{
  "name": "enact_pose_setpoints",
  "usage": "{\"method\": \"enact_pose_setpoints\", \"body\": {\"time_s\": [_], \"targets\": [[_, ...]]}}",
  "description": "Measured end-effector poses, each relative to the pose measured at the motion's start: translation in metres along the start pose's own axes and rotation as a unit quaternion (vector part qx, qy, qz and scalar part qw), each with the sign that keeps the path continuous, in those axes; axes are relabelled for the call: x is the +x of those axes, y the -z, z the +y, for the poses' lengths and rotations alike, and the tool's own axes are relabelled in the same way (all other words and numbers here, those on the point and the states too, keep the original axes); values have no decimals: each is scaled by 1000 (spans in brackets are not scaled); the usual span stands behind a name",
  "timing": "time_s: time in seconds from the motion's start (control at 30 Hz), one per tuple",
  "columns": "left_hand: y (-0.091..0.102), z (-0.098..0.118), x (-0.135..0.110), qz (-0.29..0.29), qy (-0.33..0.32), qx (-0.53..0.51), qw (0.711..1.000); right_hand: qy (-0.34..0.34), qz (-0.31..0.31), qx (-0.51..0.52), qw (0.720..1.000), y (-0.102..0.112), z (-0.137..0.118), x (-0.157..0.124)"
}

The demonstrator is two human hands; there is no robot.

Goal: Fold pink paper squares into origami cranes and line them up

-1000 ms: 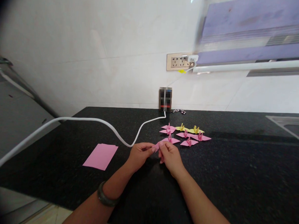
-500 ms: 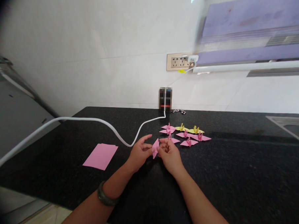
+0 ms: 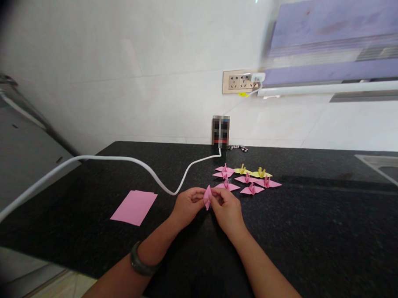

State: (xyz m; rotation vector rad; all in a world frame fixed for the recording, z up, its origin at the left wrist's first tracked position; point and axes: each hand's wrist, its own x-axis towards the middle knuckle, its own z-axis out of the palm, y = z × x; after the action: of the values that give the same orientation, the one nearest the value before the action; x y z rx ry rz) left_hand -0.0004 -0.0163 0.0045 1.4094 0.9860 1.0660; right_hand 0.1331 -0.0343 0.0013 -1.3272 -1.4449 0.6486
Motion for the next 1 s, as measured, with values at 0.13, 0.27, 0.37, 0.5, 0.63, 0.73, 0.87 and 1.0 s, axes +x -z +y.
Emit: {"method": "enact_pose_setpoints", "body": {"time_s": [0.13,0.27,0.37,0.5,0.63,0.73,0.87,1.0], "targets": [[1,-1,1,19,1,17,1000,35,-2,-32,999,0,0,-1],[1,-2,2,24,-1,20,1000,64,-6,-70,995,0,-1,-2],[1,-1,1,20,-3,18,1000,56,-8,-80,995,-1,-2,-2],[0,2,1,23,4,14,1000,35,-11,-76,996,-1,-3,-3],[1,2,2,28,6,14,1000,55,-7,-64,996,-1,-4,-3],[1,1,2,23,6,11,1000,51,-9,-48,998,-1,-2,-2],[0,0,1,5,3,10,1000,-6,-15,-9,1000,-2,3,1],[0,0,0,-7,-5,3,1000,-12,-13,-7,1000,-1,4,2]]}}
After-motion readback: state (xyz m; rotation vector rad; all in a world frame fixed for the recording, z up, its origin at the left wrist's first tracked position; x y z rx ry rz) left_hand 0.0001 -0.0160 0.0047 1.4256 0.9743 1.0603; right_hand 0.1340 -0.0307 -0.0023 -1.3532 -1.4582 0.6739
